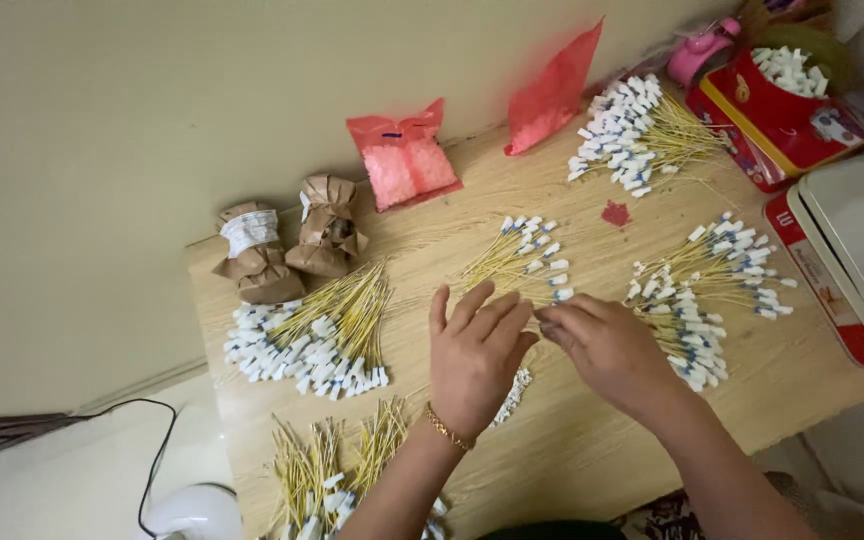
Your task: Assembling small white decorative pieces onto thin wire stems at a desk.
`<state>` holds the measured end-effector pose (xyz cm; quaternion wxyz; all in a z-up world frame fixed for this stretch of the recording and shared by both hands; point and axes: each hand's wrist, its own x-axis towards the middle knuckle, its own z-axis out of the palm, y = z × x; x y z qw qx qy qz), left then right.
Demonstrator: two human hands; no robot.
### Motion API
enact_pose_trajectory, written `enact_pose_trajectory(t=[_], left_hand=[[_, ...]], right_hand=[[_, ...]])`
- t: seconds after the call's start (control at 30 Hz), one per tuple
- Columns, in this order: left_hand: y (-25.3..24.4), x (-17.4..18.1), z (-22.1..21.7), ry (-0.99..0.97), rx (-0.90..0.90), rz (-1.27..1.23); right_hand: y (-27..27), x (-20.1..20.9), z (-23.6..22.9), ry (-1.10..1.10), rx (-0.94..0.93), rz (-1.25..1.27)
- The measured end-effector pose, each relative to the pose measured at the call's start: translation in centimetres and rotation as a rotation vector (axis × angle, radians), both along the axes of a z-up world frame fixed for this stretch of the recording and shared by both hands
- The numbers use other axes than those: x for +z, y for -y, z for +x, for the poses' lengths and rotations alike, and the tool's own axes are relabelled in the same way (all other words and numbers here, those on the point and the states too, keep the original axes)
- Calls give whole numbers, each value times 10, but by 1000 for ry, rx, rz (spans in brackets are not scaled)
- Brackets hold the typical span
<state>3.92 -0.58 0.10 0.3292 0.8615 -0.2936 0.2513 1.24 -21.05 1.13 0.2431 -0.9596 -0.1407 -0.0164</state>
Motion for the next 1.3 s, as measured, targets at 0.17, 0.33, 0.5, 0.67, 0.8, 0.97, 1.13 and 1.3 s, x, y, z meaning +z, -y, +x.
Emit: enact_pose_trajectory(t=[0.17, 0.33, 0.5, 0.67, 0.8, 0.97, 1.13, 1.3], left_hand=[[-8, -6, -14, -176, -112, -96], [-34, -5, -24, -465, -203, -167], [-46, 5, -38, -966, -170, -571], [-24, 9, -51, -1001, -191, -650], [-20, 10, -57, -1031, -126, -681], [-18, 11, -65, -1047, -114, -690], [-12, 6, -66, -1075, -130, -760], [-12, -6, -61, -1048, -99, -799]], right_hand=[[-13, 54, -38, -158, -126, 199], [11, 72, -63, -427, -306, 400], [29, 51, -65, 39, -287, 128], [-30, 63, -66, -47, -211, 413], [-47, 59, -69, -100, -223, 467], [-47, 46, -72, -254, -320, 528], [-42, 32, -68, -357, -408, 627], [-45, 44, -67, -356, -425, 595]])
